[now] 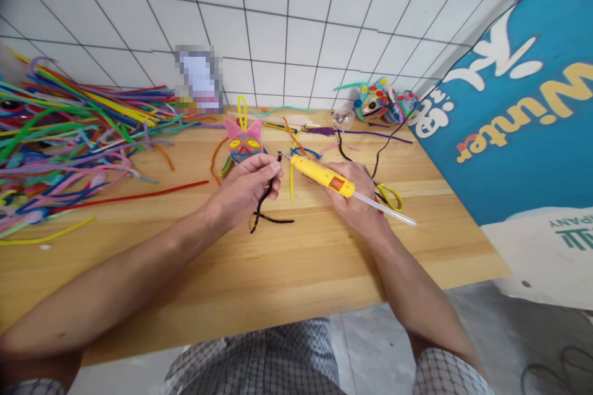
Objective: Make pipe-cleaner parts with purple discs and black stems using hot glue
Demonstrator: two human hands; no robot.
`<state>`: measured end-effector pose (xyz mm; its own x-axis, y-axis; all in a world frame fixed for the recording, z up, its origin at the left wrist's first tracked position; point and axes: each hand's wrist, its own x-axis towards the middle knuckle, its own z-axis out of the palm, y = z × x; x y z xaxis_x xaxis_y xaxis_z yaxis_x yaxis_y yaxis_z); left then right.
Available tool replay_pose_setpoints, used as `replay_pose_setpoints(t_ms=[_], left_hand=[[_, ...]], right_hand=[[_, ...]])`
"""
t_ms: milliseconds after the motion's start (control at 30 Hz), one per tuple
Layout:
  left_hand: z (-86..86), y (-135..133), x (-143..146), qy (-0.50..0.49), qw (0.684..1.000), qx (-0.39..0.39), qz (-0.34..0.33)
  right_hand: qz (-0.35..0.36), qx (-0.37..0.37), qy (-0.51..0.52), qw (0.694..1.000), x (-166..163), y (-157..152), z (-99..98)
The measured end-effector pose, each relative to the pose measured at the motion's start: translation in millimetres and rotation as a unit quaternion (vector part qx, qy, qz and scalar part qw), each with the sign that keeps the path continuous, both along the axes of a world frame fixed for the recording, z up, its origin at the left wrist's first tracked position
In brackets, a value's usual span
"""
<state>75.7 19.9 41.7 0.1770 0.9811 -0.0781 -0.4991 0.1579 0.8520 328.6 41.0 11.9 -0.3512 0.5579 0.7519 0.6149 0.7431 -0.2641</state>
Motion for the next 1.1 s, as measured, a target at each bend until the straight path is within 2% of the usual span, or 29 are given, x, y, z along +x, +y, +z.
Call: replay_pose_setpoints(t_ms=[300,1100], left_hand=[[-0.3,0.1,1.3,0.002,1.0,-0.005,0.001],[1.4,-0.7,1.3,0.014,1.0,-0.013,-0.001]], right_hand=[[0.009,0.021,-0.007,1.0,-2.6,1.1,1.6],[0.0,0.003,-0.011,1.0,-2.6,0.3,2.5]])
